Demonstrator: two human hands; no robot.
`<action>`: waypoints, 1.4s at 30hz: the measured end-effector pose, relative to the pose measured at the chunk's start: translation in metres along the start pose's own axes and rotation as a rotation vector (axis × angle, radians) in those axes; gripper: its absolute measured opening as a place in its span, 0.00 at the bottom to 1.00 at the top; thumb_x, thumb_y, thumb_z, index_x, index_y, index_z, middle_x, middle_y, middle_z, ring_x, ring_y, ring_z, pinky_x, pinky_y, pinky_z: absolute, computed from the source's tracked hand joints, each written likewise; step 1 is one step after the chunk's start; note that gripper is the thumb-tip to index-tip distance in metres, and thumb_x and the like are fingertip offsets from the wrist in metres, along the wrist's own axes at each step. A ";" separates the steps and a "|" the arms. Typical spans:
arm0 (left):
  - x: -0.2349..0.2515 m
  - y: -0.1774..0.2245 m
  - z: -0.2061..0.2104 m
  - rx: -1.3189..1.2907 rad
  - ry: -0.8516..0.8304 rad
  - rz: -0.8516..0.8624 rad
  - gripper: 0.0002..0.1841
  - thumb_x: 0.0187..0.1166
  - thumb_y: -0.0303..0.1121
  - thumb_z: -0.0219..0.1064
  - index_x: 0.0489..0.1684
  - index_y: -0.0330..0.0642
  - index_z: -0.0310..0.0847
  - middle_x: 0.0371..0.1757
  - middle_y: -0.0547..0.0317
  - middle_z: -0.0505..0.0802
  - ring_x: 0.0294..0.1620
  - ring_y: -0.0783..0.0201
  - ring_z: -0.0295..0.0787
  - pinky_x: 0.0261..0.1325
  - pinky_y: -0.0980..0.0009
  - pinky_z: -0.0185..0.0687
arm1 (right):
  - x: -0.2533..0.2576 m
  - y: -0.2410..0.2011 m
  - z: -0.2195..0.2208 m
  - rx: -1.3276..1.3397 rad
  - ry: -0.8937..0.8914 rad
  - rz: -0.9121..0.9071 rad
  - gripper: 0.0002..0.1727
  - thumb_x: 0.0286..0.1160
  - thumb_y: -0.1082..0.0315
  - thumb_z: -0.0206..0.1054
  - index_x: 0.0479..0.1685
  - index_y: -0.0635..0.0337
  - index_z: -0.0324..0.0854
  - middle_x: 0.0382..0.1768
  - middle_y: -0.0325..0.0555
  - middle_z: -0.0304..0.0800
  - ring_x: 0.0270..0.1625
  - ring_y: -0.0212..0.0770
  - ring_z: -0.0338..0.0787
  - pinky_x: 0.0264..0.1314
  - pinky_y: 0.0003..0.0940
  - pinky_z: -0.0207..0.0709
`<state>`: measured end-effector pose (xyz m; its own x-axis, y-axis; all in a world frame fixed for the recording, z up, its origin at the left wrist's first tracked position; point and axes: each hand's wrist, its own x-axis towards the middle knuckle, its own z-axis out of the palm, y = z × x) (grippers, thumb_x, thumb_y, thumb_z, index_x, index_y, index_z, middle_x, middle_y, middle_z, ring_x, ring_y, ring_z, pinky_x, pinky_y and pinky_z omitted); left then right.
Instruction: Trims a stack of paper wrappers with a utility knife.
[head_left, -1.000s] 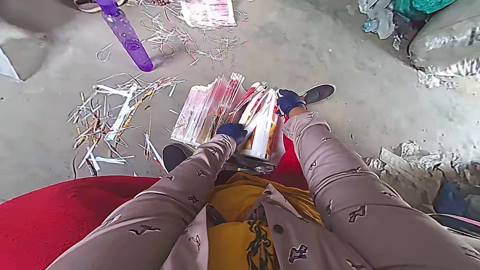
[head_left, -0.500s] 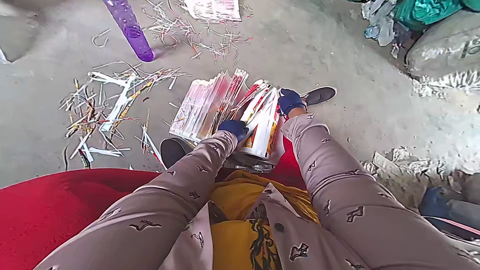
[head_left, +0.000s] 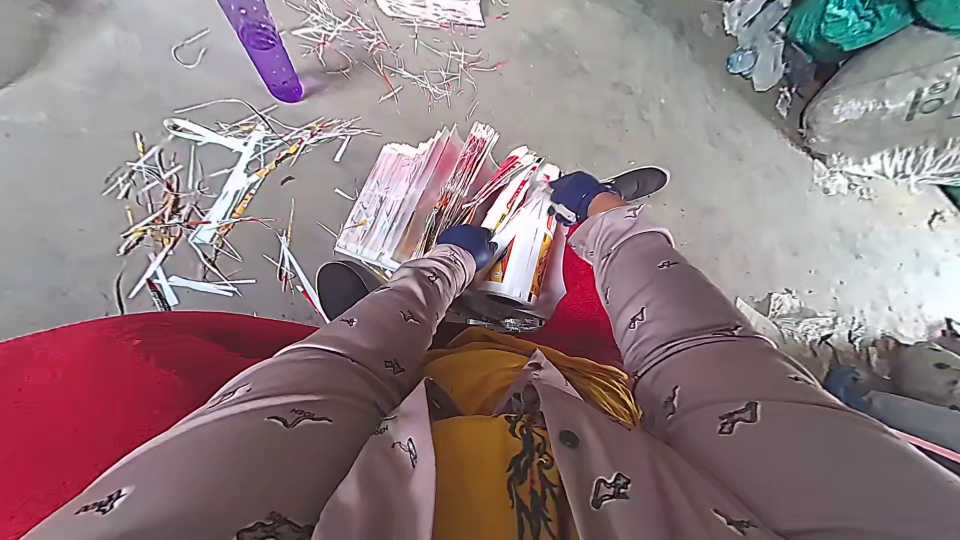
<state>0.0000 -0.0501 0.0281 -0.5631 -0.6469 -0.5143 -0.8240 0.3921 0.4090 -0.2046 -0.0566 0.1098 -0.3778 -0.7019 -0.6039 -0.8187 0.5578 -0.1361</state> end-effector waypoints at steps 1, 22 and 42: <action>0.000 0.001 0.000 0.001 0.001 0.000 0.27 0.90 0.58 0.50 0.56 0.47 0.88 0.58 0.42 0.94 0.64 0.39 0.90 0.60 0.29 0.80 | 0.011 0.006 0.010 0.031 -0.021 -0.037 0.24 0.87 0.64 0.59 0.79 0.58 0.77 0.63 0.56 0.90 0.56 0.50 0.91 0.59 0.53 0.83; -0.016 0.002 -0.019 -0.070 -0.072 -0.005 0.27 0.92 0.56 0.51 0.62 0.42 0.86 0.61 0.36 0.91 0.68 0.35 0.87 0.65 0.29 0.76 | -0.061 -0.033 -0.015 0.303 0.251 0.225 0.30 0.88 0.71 0.55 0.90 0.60 0.63 0.79 0.64 0.76 0.78 0.59 0.80 0.80 0.57 0.70; 0.002 -0.009 -0.004 -0.066 -0.024 0.035 0.26 0.89 0.57 0.52 0.60 0.48 0.88 0.60 0.40 0.93 0.67 0.37 0.89 0.63 0.28 0.79 | 0.028 0.010 -0.006 -0.184 0.181 0.081 0.20 0.82 0.68 0.56 0.69 0.63 0.81 0.59 0.61 0.90 0.59 0.59 0.91 0.59 0.63 0.81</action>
<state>0.0070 -0.0572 0.0263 -0.5937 -0.6174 -0.5161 -0.7981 0.3696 0.4759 -0.2264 -0.0732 0.0963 -0.5028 -0.7354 -0.4543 -0.8413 0.5369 0.0619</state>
